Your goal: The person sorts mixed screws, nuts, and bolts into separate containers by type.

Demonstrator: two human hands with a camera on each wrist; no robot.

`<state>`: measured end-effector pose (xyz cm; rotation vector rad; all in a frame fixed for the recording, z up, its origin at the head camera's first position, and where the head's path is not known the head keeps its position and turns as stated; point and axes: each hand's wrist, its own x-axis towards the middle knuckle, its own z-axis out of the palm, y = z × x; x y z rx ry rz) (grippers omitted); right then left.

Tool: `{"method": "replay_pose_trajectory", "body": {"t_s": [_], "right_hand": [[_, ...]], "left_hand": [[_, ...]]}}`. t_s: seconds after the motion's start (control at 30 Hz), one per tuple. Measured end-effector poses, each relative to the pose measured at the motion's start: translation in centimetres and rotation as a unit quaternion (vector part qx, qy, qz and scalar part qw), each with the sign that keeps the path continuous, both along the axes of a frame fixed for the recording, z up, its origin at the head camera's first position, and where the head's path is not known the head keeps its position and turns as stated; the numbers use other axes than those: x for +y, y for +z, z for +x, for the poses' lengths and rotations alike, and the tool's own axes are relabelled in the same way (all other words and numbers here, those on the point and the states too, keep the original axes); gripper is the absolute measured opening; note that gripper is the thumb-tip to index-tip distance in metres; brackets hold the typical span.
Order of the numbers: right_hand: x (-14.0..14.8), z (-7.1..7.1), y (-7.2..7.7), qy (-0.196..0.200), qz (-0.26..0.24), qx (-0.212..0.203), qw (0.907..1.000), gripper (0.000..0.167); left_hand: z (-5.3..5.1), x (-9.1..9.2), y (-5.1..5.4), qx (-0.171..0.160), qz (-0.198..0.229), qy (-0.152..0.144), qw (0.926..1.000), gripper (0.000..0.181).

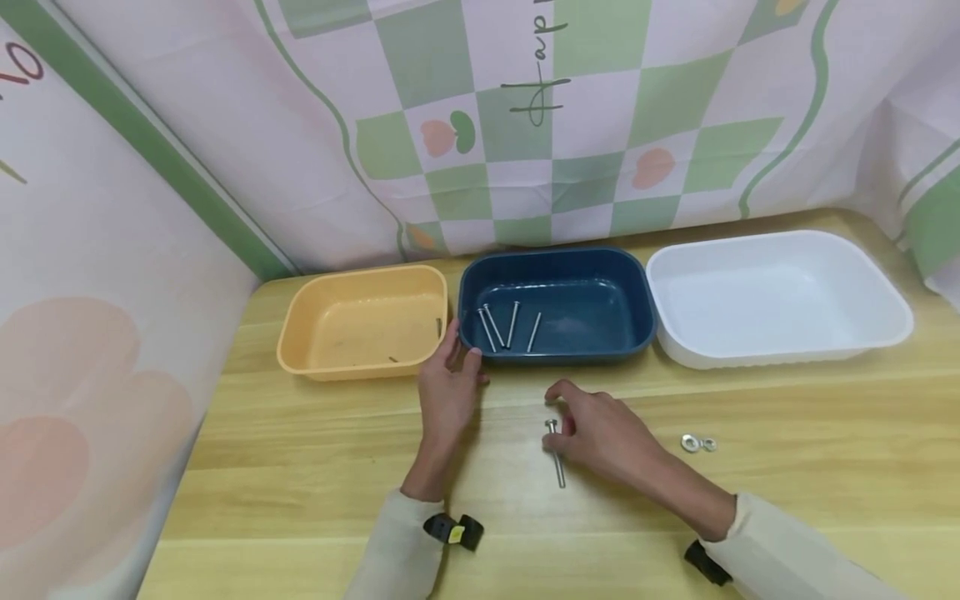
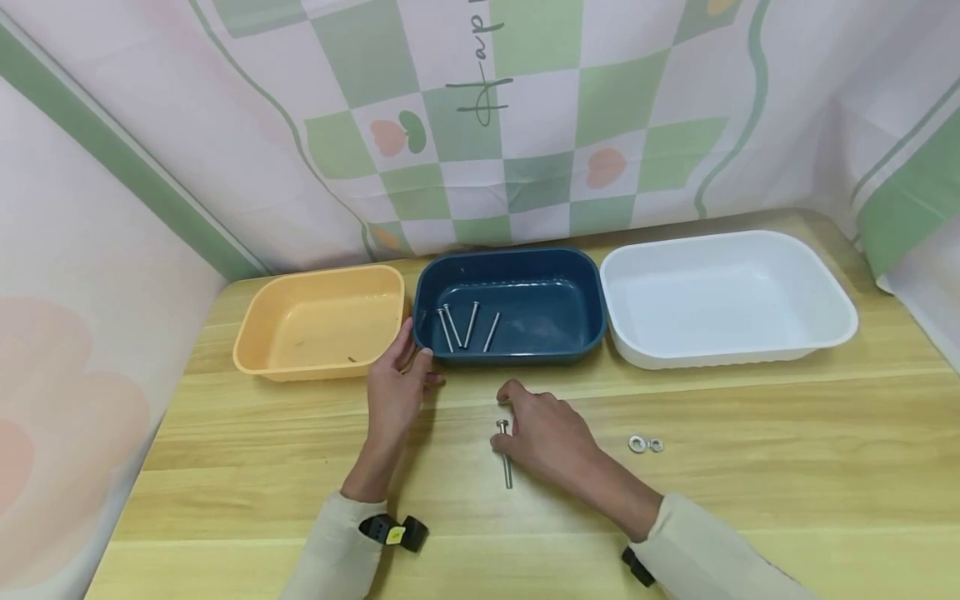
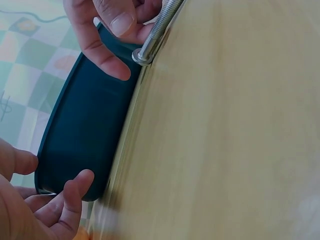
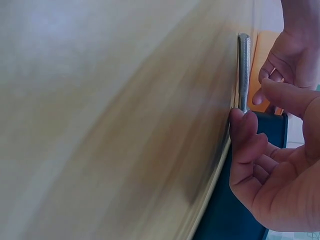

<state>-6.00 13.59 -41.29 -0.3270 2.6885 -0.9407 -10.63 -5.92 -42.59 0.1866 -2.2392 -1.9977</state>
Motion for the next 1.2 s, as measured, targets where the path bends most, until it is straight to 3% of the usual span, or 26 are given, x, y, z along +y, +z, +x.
{"method": "replay_pose_trajectory", "body": {"t_s": [0.37, 0.7, 1.2], "right_hand": [[-0.5, -0.3, 0.0, 0.004, 0.013, 0.005, 0.9999, 0.035], [-1.2, -0.4, -0.2, 0.007, 0.024, -0.025, 0.9994, 0.022], [-1.6, -0.2, -0.5, 0.033, 0.037, 0.025, 0.9984, 0.015]], "left_hand": [[-0.2, 0.0, -0.5, -0.004, -0.008, 0.007, 0.9999, 0.057], [-0.2, 0.0, -0.4, -0.011, -0.005, 0.007, 0.9999, 0.057], [-0.1, -0.1, -0.5, -0.013, -0.004, 0.005, 0.9999, 0.057]]}}
